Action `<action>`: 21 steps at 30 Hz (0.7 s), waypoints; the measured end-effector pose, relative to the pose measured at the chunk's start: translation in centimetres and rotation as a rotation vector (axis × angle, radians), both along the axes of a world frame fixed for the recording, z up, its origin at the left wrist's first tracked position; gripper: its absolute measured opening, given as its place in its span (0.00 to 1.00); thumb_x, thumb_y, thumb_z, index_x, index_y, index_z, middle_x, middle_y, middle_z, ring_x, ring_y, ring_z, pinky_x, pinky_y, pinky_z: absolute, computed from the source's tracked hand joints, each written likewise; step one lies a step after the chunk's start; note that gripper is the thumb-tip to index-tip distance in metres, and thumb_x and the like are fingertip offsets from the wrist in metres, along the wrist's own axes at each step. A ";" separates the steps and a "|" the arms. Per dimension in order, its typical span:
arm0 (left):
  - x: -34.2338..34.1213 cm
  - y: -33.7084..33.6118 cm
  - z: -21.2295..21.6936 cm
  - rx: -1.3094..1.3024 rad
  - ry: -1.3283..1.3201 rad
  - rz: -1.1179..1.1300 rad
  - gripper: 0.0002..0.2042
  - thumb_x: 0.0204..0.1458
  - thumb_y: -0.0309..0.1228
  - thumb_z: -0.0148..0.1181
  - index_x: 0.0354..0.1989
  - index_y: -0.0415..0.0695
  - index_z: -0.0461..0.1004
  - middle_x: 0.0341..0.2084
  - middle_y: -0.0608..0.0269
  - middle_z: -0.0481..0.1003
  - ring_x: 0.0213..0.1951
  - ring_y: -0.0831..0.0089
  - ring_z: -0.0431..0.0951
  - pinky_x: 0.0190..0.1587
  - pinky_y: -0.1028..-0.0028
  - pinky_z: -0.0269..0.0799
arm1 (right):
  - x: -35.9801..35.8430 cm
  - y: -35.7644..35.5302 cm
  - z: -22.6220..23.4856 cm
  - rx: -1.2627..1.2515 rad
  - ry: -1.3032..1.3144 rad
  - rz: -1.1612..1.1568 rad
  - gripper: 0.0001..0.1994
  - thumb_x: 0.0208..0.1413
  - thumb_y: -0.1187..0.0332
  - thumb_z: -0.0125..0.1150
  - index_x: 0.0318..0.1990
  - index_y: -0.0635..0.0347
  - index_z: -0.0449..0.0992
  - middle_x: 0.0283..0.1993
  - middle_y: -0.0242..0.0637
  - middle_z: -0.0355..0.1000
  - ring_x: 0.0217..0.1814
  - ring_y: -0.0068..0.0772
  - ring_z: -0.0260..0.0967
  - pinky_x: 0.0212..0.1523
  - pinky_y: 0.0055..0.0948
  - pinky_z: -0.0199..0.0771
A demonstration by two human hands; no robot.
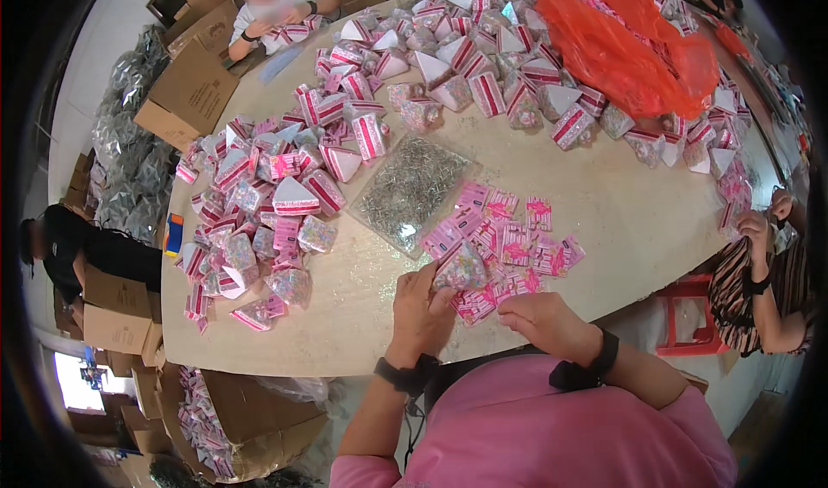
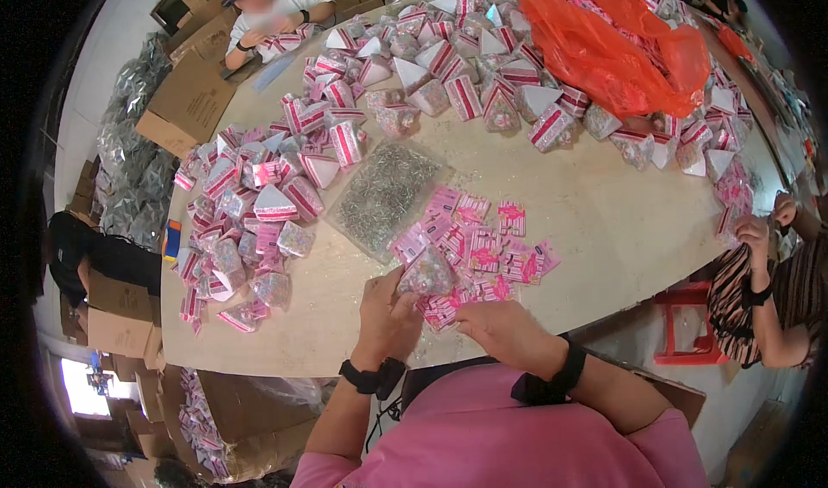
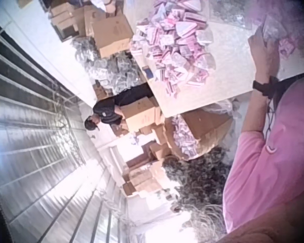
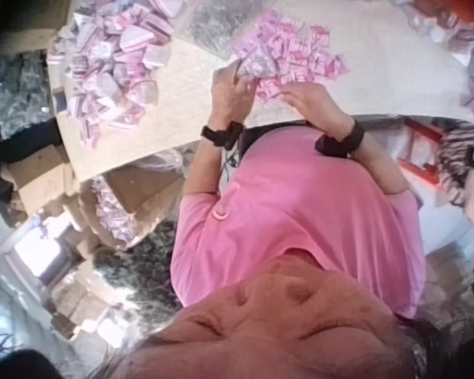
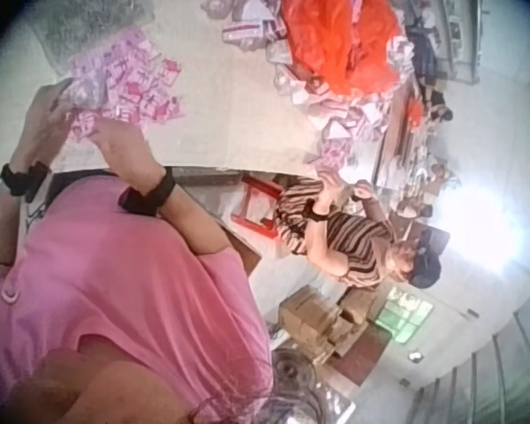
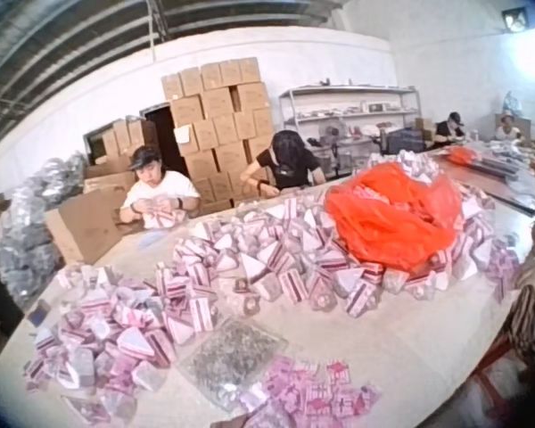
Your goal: Packing small pink packets and beads into triangular bags and larger cardboard containers in a production assembly line setting.
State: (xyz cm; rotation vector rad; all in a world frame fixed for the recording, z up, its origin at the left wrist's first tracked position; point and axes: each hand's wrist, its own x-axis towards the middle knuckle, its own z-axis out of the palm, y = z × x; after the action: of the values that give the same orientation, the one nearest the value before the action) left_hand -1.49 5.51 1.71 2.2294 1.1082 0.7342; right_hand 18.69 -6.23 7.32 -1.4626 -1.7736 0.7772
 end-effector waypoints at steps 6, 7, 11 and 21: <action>0.0 -0.1 0.7 0.069 -0.106 0.031 0.27 0.48 0.40 0.61 0.55 0.37 0.66 0.42 0.50 0.72 0.45 0.55 0.68 0.48 0.64 0.65 | 0.3 0.4 0.4 -0.169 0.170 -0.057 0.06 0.55 0.72 0.55 0.37 0.65 0.74 0.27 0.39 0.72 0.26 0.27 0.71 0.29 0.25 0.71; -0.1 0.0 1.2 -0.007 -0.181 0.076 0.28 0.48 0.39 0.62 0.56 0.37 0.65 0.43 0.49 0.71 0.46 0.56 0.68 0.49 0.65 0.65 | 0.3 0.5 0.6 -0.170 0.194 -0.068 0.07 0.55 0.71 0.54 0.38 0.64 0.74 0.27 0.40 0.72 0.27 0.31 0.71 0.29 0.27 0.70; -0.1 0.3 0.8 -0.303 -0.587 0.152 0.32 0.50 0.37 0.64 0.59 0.34 0.60 0.50 0.51 0.66 0.52 0.64 0.67 0.55 0.69 0.63 | -0.1 1.2 2.0 -0.128 0.267 -0.082 0.07 0.55 0.70 0.53 0.39 0.62 0.74 0.28 0.43 0.71 0.27 0.38 0.71 0.29 0.31 0.69; 0.1 0.3 -0.1 -0.897 -0.738 0.053 0.32 0.50 0.32 0.64 0.60 0.31 0.58 0.52 0.53 0.66 0.54 0.68 0.67 0.57 0.72 0.62 | -0.1 2.4 3.1 -0.139 0.294 -0.088 0.06 0.54 0.71 0.54 0.37 0.64 0.74 0.27 0.40 0.71 0.26 0.31 0.70 0.29 0.27 0.69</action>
State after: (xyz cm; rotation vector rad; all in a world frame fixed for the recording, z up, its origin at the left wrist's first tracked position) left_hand -1.37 5.86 1.57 1.0459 0.8548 0.7723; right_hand 18.60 -3.84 10.37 -1.4213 -1.4496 1.0290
